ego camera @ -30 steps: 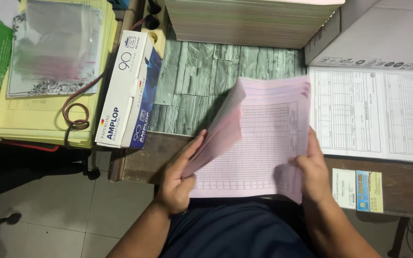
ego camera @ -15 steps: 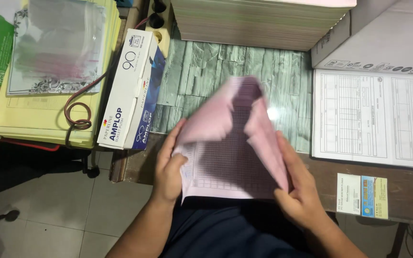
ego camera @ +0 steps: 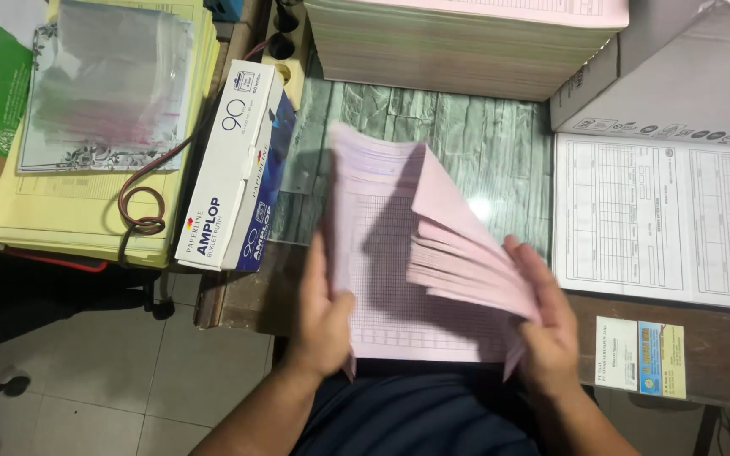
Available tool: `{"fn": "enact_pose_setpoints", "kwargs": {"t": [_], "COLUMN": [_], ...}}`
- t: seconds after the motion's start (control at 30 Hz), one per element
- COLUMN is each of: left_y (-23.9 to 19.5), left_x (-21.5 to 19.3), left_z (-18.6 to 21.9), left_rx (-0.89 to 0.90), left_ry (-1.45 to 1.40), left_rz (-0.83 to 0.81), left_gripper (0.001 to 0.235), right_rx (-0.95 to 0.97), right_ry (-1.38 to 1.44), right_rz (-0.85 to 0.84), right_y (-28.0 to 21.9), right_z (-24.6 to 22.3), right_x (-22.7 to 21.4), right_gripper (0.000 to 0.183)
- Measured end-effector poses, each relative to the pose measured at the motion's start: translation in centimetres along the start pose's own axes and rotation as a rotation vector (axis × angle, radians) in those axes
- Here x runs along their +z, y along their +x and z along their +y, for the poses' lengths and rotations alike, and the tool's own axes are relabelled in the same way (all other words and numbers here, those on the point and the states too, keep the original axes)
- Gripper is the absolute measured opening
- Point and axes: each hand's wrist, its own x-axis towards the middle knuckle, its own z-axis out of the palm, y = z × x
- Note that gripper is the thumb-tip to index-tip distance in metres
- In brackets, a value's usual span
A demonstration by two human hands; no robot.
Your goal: Inspecting and flipping through a stack of printed forms to check for quality or order
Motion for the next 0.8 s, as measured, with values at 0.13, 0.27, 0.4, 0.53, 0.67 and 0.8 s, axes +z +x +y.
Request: {"fn": "enact_pose_setpoints", "kwargs": {"t": [0.13, 0.27, 0.4, 0.53, 0.67, 0.8], "left_y": [-0.2, 0.3, -0.6, -0.3, 2.2, 4.7], "left_x": [-0.9, -1.3, -0.4, -1.3, -3.3, -2.9], "left_z": [-3.0, -0.4, 1.8, 4.0, 4.4, 6.4], "left_rx": [0.77, 0.274, -0.016, 0.123, -0.288, -0.296], "left_ry": [0.535, 0.298, 0.43, 0.531, 0.732, 0.482], "left_rz": [-0.297, 0.029, -0.154, -0.498, -0.457, -0.405], "left_gripper": [0.073, 0.068, 0.086, 0.089, 0.107, 0.11], "right_rx": [0.507, -0.035, -0.035, 0.607, 0.682, 0.848], "right_ry": [0.244, 0.068, 0.185, 0.416, 0.304, 0.271], "right_rz": [0.349, -0.103, -0.071, 0.097, 0.029, 0.103], "right_y": [0.2, -0.9, -0.3, 1.2, 2.7, 6.6], "right_z": [1.3, -1.3, 1.7, 2.1, 1.8, -2.5], "right_x": [0.2, 1.7, -0.7, -3.3, -5.2, -4.0], "right_gripper": [0.082, 0.1, 0.085, 0.09, 0.087, 0.052]}}
